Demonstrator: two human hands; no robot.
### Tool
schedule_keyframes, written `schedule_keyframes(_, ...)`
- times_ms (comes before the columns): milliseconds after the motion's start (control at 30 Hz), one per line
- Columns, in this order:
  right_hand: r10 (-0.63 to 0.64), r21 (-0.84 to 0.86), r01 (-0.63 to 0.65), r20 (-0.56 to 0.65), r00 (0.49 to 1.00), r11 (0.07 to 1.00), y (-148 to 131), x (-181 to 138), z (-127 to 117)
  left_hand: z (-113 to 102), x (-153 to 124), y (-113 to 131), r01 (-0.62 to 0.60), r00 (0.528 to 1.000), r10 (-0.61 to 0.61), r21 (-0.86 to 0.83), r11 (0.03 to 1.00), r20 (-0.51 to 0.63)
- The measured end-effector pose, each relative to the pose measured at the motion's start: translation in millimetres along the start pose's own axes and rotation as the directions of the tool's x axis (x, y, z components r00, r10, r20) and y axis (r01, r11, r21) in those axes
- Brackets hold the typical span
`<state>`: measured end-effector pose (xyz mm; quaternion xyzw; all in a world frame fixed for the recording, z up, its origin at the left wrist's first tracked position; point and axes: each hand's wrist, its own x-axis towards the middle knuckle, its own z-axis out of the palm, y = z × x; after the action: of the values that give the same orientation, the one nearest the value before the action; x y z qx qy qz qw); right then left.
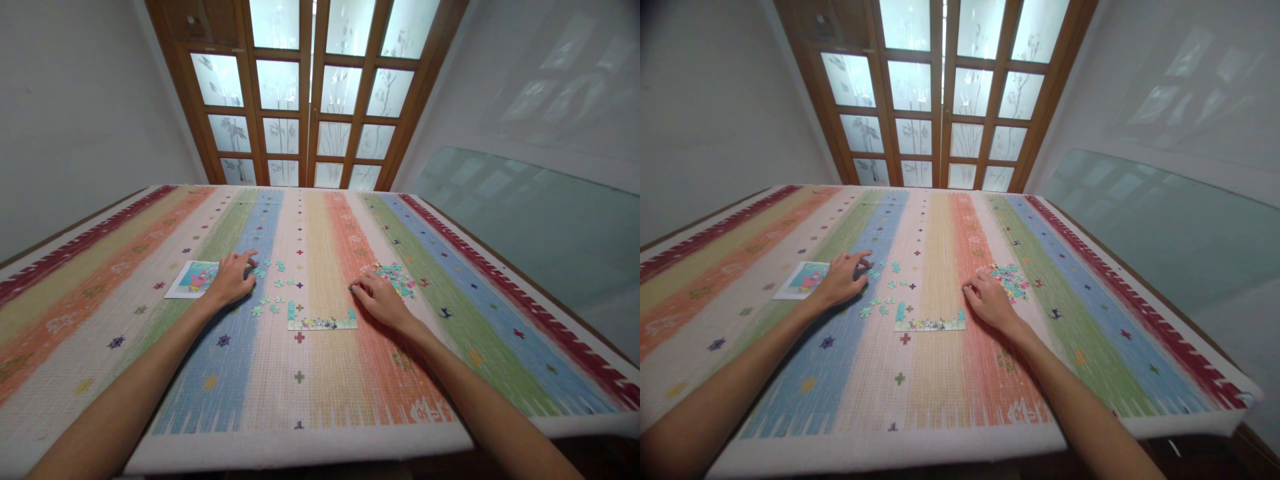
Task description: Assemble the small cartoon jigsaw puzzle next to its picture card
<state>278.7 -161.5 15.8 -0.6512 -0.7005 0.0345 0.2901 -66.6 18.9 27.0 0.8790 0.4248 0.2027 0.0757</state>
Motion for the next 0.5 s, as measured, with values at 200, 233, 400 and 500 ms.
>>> schedule_keyframes(200, -0.005, -0.008, 0.005, 0.01, 1.0, 1.0, -1.0, -0.1, -1.0, -4.1, 0.2, -0.3, -0.029, 1.0, 0.029, 0.05, 0.998, 0.012)
schedule_keyframes(233, -0.004, -0.011, 0.005, 0.012, 1.0, 1.0, -1.0, 0.0, -1.1, -4.5, 0.4, -0.7, -0.044, 0.999, 0.043, 0.059, 0.997, 0.024)
schedule_keyframes(400, -0.001, -0.023, 0.001, 0.015, 1.0, 1.0, -0.7, 0.4, -1.1, -5.3, 0.9, -3.4, -0.073, 0.996, 0.068, 0.093, 0.993, 0.054)
schedule_keyframes(500, -0.005, -0.023, 0.005, 0.012, 1.0, 1.0, -1.1, 0.2, -0.7, -5.1, 0.7, -4.7, -0.065, 0.997, 0.06, 0.094, 0.993, 0.05)
